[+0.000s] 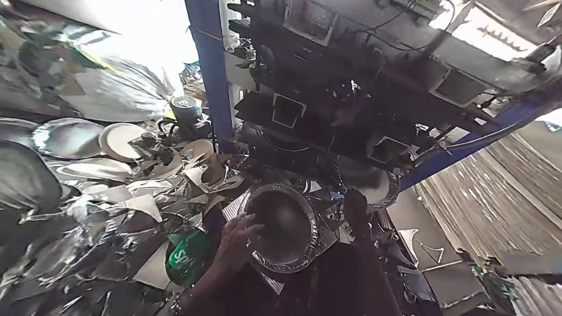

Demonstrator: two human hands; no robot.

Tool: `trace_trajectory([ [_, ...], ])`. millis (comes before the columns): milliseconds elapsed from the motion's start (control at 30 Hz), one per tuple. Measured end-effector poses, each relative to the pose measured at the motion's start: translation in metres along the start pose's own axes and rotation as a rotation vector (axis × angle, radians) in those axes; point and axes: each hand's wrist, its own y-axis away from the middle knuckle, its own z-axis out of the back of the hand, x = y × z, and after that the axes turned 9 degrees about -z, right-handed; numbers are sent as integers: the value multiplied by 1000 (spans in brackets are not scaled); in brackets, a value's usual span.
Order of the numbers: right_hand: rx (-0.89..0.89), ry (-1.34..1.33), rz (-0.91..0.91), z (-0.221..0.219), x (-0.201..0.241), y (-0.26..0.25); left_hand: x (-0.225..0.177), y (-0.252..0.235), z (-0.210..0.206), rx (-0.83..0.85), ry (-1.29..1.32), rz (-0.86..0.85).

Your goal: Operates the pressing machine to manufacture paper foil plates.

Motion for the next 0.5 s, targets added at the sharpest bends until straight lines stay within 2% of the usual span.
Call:
trace_trajectory([
  [100,-103,-128,55,-19,-3,-3,-3,-10,-3,-41,42,130],
  [200,-14,-133,55,-3,31,21,-11,-13,-2,-92,99,264],
  [267,84,-181,160,8,63,65,-8,-15,-2,-140,148,360],
  [333,129,-255,388,11,88,131,-1,-16,-1,-143,259,469],
  [367,223,-258,501,10,97,163,2,-16,1,-154,359,532],
  [433,355,-365,682,-7,104,207,2,-18,1,-313,634,651],
  [467,497,-426,685,-13,105,214,0,-21,4,-353,716,705],
  [500,631,-474,659,-16,104,215,-2,-24,9,-307,733,721],
])
